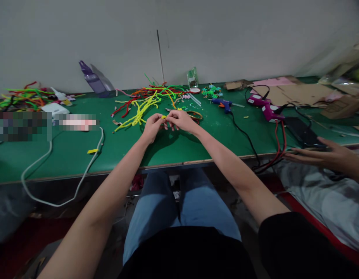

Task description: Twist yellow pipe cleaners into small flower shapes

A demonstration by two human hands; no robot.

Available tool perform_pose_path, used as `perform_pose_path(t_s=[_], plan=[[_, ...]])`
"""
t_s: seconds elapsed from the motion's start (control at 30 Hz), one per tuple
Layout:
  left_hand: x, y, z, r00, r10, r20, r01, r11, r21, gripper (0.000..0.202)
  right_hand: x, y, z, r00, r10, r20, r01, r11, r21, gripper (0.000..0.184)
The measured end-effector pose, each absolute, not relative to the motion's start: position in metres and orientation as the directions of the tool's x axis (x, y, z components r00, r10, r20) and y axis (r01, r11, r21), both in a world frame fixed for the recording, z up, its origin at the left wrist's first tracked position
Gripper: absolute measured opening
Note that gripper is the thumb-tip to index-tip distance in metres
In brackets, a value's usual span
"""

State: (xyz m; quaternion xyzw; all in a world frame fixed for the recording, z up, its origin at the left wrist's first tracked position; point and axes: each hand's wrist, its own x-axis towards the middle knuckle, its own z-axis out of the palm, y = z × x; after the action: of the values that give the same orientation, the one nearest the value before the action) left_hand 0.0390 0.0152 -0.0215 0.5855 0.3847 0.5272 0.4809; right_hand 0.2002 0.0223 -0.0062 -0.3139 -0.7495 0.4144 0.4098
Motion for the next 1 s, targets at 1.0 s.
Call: perform_pose_path(t_s=[1.0], plan=[[0.031, 0.010, -0.008, 0.345, 0.936, -0.063, -0.199, 0.138, 0.970, 0.019, 0.207, 0.023, -0.003, -0.655, 0.702, 0.280, 0.050, 0.410, -0.911, 0.024]])
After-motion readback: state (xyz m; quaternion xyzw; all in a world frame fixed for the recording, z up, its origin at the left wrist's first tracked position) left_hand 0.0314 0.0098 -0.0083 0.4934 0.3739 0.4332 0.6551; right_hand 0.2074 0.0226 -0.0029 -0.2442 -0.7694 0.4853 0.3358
